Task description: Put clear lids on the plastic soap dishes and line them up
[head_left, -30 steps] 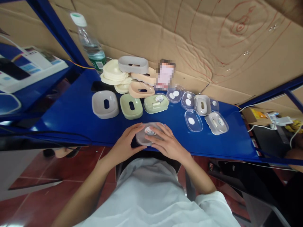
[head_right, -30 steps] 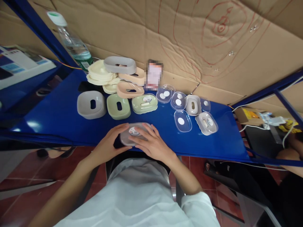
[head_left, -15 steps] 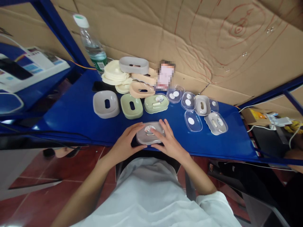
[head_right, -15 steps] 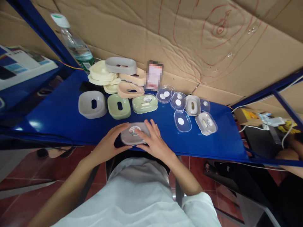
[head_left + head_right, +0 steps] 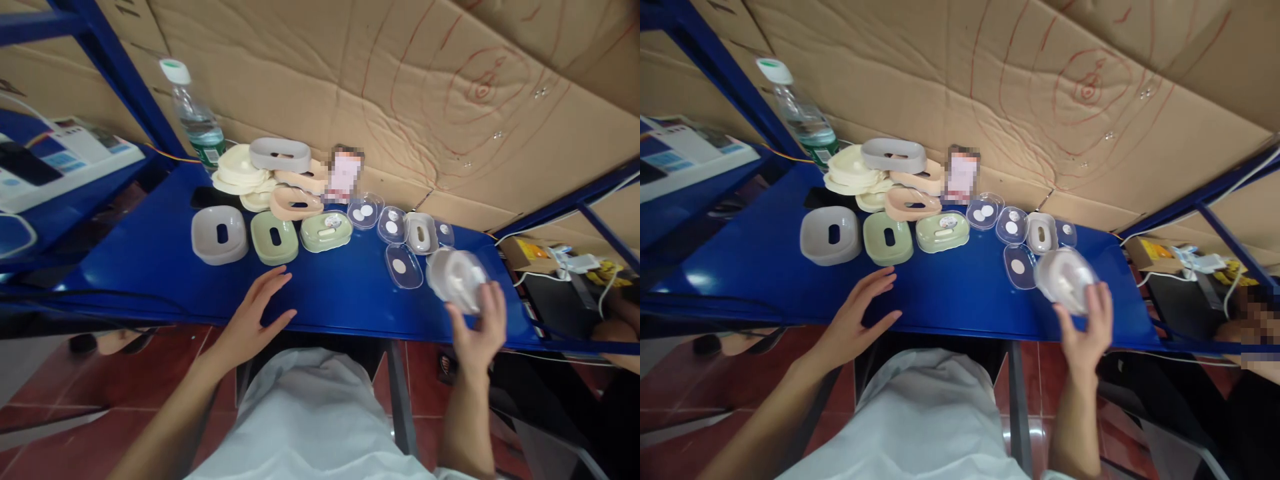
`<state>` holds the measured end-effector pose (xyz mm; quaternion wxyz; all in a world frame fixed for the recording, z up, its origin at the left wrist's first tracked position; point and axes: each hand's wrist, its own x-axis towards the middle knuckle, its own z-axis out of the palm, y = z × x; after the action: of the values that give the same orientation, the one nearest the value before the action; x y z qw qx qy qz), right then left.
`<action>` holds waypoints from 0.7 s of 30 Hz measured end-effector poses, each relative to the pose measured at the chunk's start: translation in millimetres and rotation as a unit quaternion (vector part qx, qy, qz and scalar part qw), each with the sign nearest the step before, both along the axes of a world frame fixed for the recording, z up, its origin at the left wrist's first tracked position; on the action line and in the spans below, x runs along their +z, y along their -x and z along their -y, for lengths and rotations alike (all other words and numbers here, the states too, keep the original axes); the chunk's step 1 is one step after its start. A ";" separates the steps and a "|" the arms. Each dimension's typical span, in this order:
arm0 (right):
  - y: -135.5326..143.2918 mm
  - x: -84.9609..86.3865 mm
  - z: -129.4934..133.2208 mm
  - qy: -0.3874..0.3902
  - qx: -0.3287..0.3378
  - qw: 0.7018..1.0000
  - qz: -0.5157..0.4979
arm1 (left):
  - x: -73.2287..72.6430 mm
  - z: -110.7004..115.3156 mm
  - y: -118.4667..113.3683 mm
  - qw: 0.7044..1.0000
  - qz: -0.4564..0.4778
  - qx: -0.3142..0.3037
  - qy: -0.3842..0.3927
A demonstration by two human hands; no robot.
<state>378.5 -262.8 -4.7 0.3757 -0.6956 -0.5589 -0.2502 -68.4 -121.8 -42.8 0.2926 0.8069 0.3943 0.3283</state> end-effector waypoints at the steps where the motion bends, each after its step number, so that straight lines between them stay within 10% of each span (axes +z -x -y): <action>1: -29.3 0.7 7.4 -0.021 -0.060 0.998 0.000 | 2.0 -3.7 1.9 0.999 -0.009 0.016 -0.034; 8: -153.0 -33.7 24.6 0.023 -0.218 0.975 -0.023 | 9.6 -49.3 2.6 0.963 -0.144 0.126 -0.191; 15: -156.2 -64.6 -0.7 0.093 -0.165 0.981 -0.048 | 9.6 -30.5 -27.2 0.966 -0.176 0.003 -0.190; 21: -140.1 -59.2 -5.3 0.052 -0.168 0.983 -0.058 | 21.8 -2.7 -48.0 0.960 -0.160 -0.136 -0.184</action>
<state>518.7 -257.5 -63.9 0.3238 -0.8114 -0.4238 -0.2392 -20.4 -119.2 -21.0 0.1140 0.9349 0.2550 0.2190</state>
